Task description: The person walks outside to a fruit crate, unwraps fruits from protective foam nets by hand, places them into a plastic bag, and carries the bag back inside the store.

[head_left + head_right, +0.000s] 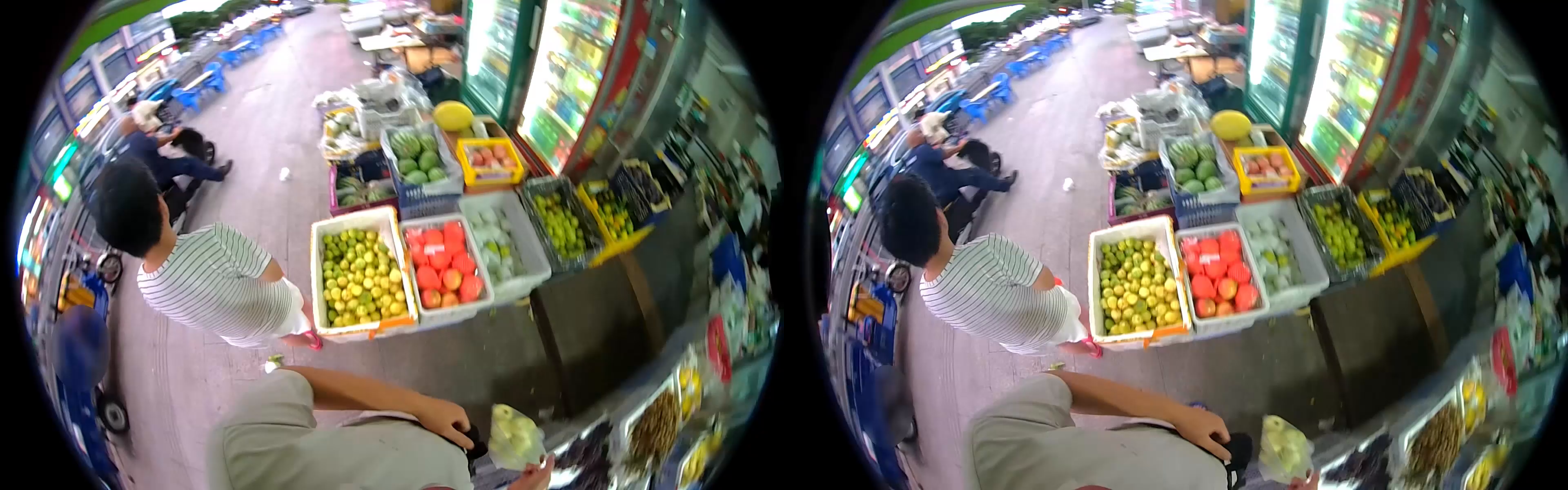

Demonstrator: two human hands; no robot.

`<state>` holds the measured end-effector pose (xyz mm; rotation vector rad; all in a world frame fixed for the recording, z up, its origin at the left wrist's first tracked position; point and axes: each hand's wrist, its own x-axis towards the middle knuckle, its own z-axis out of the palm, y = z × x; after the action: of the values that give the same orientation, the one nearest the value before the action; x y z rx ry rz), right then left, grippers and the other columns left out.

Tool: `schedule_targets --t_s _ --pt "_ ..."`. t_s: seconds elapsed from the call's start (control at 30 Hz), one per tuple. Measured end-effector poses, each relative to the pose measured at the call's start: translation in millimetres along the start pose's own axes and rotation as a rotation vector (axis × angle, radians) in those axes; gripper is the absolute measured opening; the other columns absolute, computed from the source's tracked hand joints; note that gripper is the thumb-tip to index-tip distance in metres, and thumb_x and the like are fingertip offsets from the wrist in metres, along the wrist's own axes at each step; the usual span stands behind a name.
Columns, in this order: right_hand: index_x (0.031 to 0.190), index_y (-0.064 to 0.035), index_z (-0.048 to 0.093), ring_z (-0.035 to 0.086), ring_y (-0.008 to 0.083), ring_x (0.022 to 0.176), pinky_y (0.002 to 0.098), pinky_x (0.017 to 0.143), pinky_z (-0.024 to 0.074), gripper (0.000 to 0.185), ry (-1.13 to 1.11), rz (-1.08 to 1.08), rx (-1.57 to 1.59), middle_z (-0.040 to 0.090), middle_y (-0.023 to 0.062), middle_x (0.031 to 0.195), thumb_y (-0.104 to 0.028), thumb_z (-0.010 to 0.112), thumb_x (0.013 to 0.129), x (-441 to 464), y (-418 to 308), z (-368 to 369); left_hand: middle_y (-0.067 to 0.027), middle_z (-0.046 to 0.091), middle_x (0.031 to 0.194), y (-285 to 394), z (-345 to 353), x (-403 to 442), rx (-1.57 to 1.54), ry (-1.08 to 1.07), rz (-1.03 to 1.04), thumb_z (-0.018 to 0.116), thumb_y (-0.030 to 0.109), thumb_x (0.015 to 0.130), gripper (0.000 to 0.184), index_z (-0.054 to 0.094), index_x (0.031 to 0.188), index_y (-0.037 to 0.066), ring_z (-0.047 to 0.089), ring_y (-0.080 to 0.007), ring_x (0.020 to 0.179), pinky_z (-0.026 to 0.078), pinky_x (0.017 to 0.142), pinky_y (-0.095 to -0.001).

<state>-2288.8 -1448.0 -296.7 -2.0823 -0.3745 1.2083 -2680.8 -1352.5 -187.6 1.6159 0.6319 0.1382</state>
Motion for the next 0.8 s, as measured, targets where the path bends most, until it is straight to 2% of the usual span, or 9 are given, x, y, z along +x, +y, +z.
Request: schedule_targets --t_s 0.17,0.23,0.33,0.37,0.43,0.53,0.6,0.67,0.8 --pt "0.145 0.0011 0.051 0.057 0.0366 0.113 0.0498 0.099 0.0435 0.054 -0.032 -0.248 -0.177 0.058 0.0238 0.136 -0.039 0.039 0.110 93.3 -183.0 33.3 -0.0053 0.053 0.063 -20.3 -35.0 131.6 -0.123 0.394 0.083 0.065 0.051 0.098 0.051 0.061 0.078 0.004 0.050 -0.0165 0.063 0.040 0.059 -0.0369" --pt "0.147 -0.0007 0.051 0.059 0.0356 0.108 0.0491 0.092 0.0467 0.052 -0.064 -0.340 -0.265 0.060 0.0235 0.135 -0.037 0.041 0.111 130.2 -233.8 39.2 -0.0042 0.060 0.071 -13.3 -68.2 153.7 -0.369 0.399 -0.207 0.065 0.051 0.098 0.048 0.065 0.084 0.005 0.057 -0.0161 0.070 0.045 0.066 -0.0342" --pt "0.150 -0.0034 0.050 0.062 0.0342 0.100 0.0481 0.082 0.0516 0.050 -0.086 -0.324 -0.179 0.062 0.0231 0.133 -0.034 0.043 0.111 183.8 -296.3 37.1 -0.0079 0.072 0.096 -72.7 -89.2 202.1 -0.280 0.889 -0.307 0.066 0.052 0.097 0.048 0.070 0.101 0.004 0.065 -0.0171 0.089 0.052 0.081 -0.0344" --pt "0.127 0.0027 0.063 0.061 0.0326 0.098 0.0512 0.087 0.0452 0.049 -0.085 -0.082 0.205 0.067 0.0161 0.118 -0.038 0.063 0.099 212.6 -314.9 38.7 -0.0108 0.074 0.107 -88.7 -91.4 208.4 -0.357 0.991 -0.433 0.066 0.052 0.097 0.050 0.072 0.108 0.005 0.067 -0.0183 0.100 0.053 0.090 -0.0361" --pt "0.115 0.0035 0.064 0.051 0.0125 0.058 0.0302 0.052 0.0404 0.038 -0.046 -0.098 0.347 0.066 0.0078 0.081 -0.031 0.065 0.099 311.8 -326.9 31.5 -0.0143 0.075 0.109 -125.5 -94.0 213.9 -0.425 1.206 -0.786 0.058 0.060 0.098 0.059 0.072 0.118 0.005 0.072 -0.0272 0.095 0.056 0.081 -0.0434" --pt "0.124 0.0059 0.064 0.067 0.0229 0.073 0.0352 0.066 0.0556 0.037 -0.199 0.019 0.692 0.070 0.0121 0.089 -0.023 0.062 0.100 314.2 -374.4 -4.5 -0.0129 0.071 0.080 -297.6 -44.4 189.9 0.523 1.073 -0.793 0.041 0.051 0.105 0.054 0.063 0.133 0.011 0.070 -0.0311 0.077 0.056 0.070 -0.0476" --pt "0.112 0.0049 0.071 0.064 0.0202 0.073 0.0367 0.066 0.0534 0.028 -0.141 -0.085 0.542 0.068 0.0104 0.087 -0.019 0.064 0.099 373.8 -381.4 3.1 -0.0111 0.062 0.068 -263.0 -42.0 191.0 0.088 0.888 -0.973 0.047 0.023 0.103 0.041 0.054 0.141 0.009 0.060 -0.0254 0.055 0.050 0.054 -0.0436" --pt "0.094 0.0025 0.072 0.048 0.0134 0.063 0.0316 0.058 0.0391 0.028 0.002 -0.120 0.336 0.058 0.0019 0.071 -0.025 0.072 0.093 418.4 -408.5 30.6 -0.0103 0.061 0.069 -256.4 -92.1 227.5 -0.150 0.817 -1.056 0.047 0.024 0.104 0.036 0.054 0.135 0.009 0.060 -0.0245 0.056 0.050 0.054 -0.0427" --pt "0.094 0.0005 0.072 0.046 0.0119 0.064 0.0300 0.060 0.0350 0.036 0.008 -0.063 0.295 0.054 0.0006 0.067 -0.035 0.071 0.094 481.5 -480.0 30.6 -0.0087 0.061 0.072 -240.3 -190.9 363.3 -0.357 0.691 -1.086 0.048 0.025 0.104 0.027 0.056 0.125 0.010 0.060 -0.0226 0.059 0.049 0.055 -0.0408"
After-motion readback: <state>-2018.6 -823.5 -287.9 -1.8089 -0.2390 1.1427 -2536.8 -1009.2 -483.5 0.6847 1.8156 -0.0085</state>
